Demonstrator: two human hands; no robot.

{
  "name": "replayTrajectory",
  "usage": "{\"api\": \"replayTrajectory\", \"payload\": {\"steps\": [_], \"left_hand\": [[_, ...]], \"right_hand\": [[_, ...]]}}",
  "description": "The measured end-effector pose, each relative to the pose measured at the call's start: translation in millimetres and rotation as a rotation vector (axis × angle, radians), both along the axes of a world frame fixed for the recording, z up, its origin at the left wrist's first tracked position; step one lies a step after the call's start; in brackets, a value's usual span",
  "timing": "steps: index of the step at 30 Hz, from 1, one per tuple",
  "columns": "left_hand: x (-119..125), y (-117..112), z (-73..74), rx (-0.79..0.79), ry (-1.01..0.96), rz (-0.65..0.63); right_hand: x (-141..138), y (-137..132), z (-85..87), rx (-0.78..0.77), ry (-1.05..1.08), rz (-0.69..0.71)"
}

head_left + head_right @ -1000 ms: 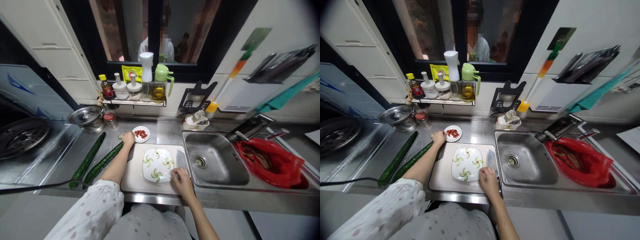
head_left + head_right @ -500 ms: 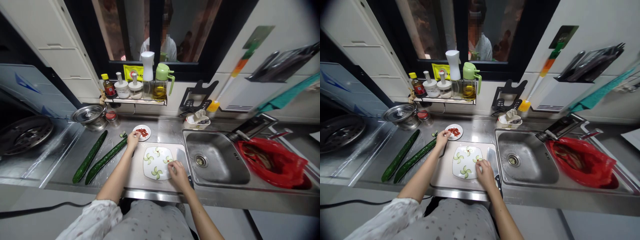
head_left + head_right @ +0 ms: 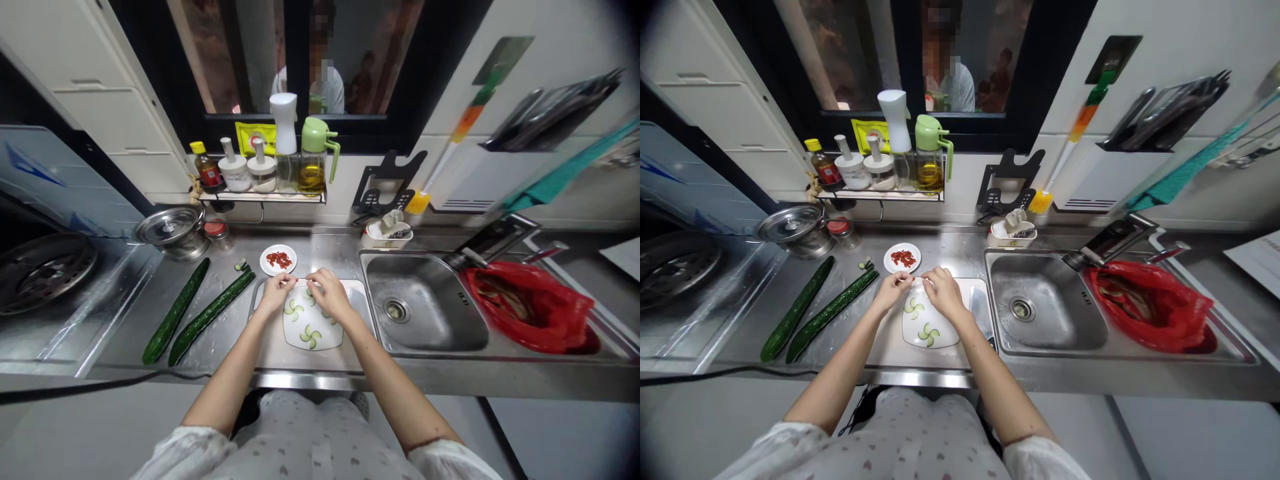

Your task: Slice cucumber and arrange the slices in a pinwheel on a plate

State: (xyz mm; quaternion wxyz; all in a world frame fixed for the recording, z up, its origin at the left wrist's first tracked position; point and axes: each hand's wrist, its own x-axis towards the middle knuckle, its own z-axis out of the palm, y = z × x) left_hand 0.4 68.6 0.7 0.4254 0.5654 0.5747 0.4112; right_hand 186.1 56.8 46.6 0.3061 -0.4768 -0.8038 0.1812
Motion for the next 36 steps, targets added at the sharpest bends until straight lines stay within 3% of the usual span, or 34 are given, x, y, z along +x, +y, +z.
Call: {"api": "replayTrajectory", "payload": {"steps": [12,29,36], "left_hand": [[8.7,-24.9,6.2,-0.004,0.308,-0.172],[14.2,-39.3,3.4,-0.05,0.262,-0.247],[15.5,-46.4,5.3,-0.081,0.306,-0.209]], "right_hand": [[8.5,-9.3,-8.6,-0.029,-0.133,0.163],[12.8,-26.9,-18.3,-0.084,-0.088,0.16],[16.3,-33.6,-24.3,-0.089,-0.072,0.127]]}}
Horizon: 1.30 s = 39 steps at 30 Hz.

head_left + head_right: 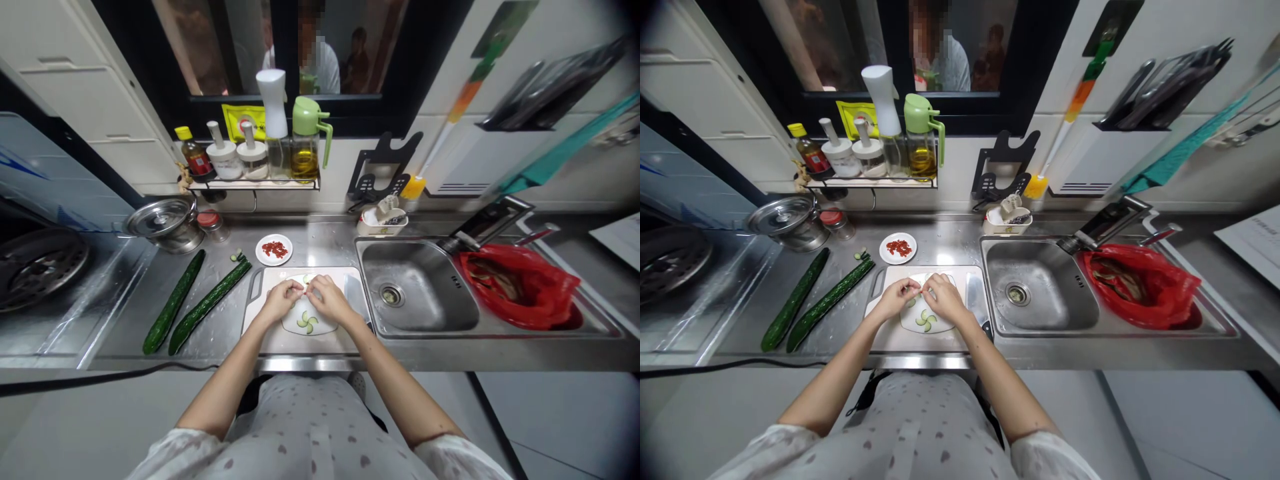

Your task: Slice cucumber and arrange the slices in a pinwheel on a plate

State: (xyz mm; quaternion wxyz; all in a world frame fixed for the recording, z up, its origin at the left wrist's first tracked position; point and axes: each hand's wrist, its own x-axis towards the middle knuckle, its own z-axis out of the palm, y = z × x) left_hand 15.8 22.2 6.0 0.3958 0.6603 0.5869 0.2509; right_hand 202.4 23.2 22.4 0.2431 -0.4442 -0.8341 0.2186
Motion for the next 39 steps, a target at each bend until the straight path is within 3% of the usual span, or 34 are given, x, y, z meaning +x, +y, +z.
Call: {"api": "replayTrajectory", "payload": {"steps": [13,39], "left_hand": [[6.6,-38.5,-6.8,-0.054,0.381,-0.029],[26.5,-53.0,-28.1,-0.08,0.507,-0.077]], "right_hand": [[1.8,-39.5,-43.1,-0.063,-0.315,0.0],[-1.4,-49.5,-60.5,-0.055,-0.345,-0.027]]}}
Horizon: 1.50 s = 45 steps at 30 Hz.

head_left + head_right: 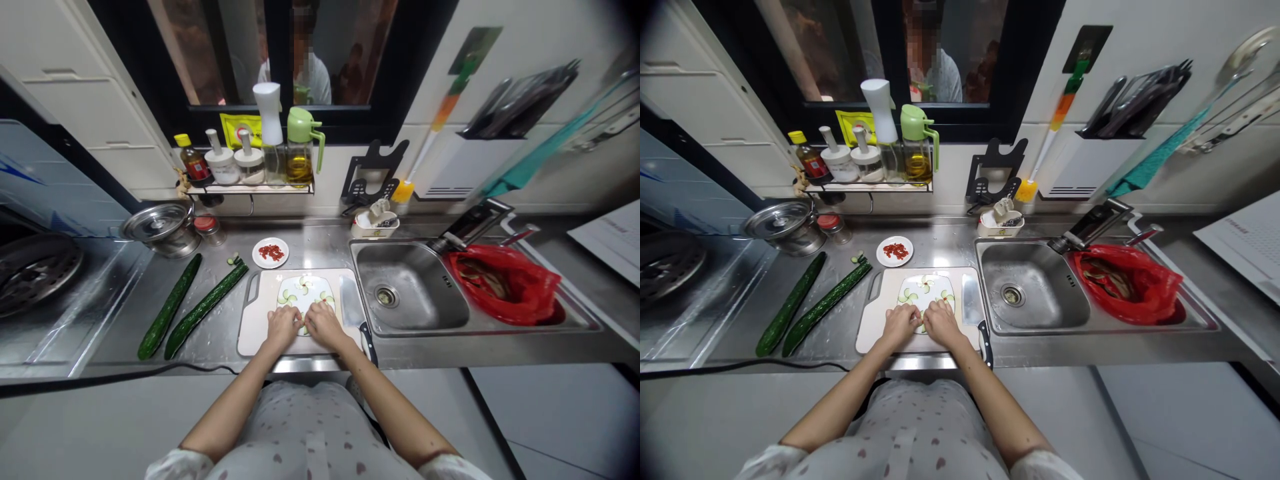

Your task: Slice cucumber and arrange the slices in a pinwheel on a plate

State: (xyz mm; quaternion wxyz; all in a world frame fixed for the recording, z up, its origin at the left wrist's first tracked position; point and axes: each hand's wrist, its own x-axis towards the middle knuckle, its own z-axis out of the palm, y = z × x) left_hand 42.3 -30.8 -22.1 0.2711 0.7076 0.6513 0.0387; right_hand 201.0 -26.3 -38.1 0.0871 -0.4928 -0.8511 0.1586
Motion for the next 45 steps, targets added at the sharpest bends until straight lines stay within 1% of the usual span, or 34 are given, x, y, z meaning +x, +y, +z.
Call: {"api": "replayTrajectory", "payload": {"steps": [14,24,28,35,45], "left_hand": [[0.4,-0.8,-1.4,-0.004,0.001,0.016],[-6.5,-2.3,2.4,-0.012,-0.032,0.044],[-5.1,-3.1,2.6,0.001,-0.036,0.046],[2.6,-4.1,1.8,0.017,-0.021,0.031],[4.0,-4.3,0.5,-0.002,-0.003,0.032]], "right_hand": [[-1.3,-0.8,3.3,-0.019,0.016,-0.044],[3.8,-7.6,2.9,0.01,0.101,-0.128],[-0.2,-11.5,3.3,-0.017,0.094,-0.163],[-8.6,-11.3,3.2,-0.036,0.042,-0.161],[-11.5,-9.4,2.4,-0.009,-0.001,-0.145]]}}
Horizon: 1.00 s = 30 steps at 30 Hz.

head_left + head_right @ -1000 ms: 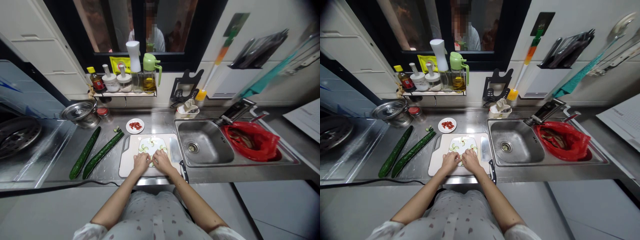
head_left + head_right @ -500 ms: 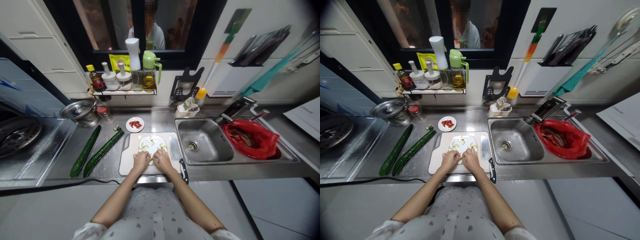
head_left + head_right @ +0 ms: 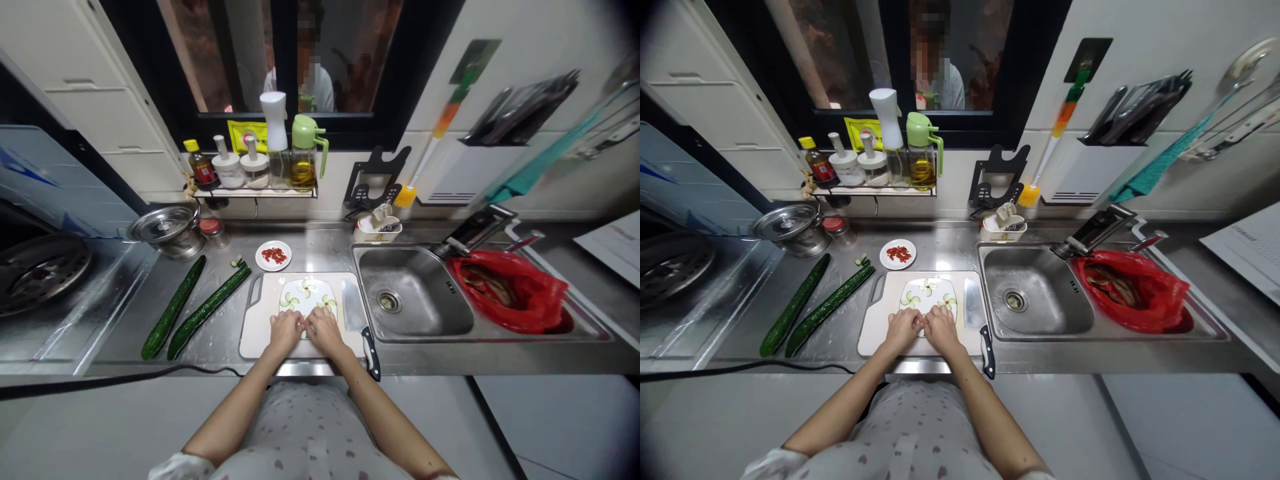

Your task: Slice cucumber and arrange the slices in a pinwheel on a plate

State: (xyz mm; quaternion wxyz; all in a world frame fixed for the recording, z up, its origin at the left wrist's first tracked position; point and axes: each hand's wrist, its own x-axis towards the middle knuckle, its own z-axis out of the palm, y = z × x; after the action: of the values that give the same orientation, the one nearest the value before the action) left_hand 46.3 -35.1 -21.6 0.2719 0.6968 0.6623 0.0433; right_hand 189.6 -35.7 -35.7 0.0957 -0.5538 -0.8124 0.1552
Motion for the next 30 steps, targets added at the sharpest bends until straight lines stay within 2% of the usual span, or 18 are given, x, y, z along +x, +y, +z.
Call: {"api": "replayTrajectory", "payload": {"steps": [7,11,17,22,27,30], "left_hand": [[-4.6,3.7,1.5,0.025,-0.047,0.039],[-19.4,17.9,3.1,0.083,-0.123,0.163],[-45.9,55.5,8.5,0.208,-0.226,0.401],[-58.8,92.5,9.6,0.262,-0.242,0.569],[-59.3,127.8,2.7,0.245,-0.167,0.643],[-55.3,144.0,-2.8,0.223,-0.087,0.611]], "right_hand": [[3.3,-0.6,-1.5,0.039,0.07,-0.005],[6.3,-0.3,-0.1,0.068,0.13,-0.016],[12.4,-0.1,6.7,0.112,0.266,-0.083],[18.7,0.1,11.1,0.131,0.356,-0.12],[21.9,1.5,11.0,0.157,0.395,-0.134],[23.4,2.9,10.6,0.165,0.408,-0.139]]}}
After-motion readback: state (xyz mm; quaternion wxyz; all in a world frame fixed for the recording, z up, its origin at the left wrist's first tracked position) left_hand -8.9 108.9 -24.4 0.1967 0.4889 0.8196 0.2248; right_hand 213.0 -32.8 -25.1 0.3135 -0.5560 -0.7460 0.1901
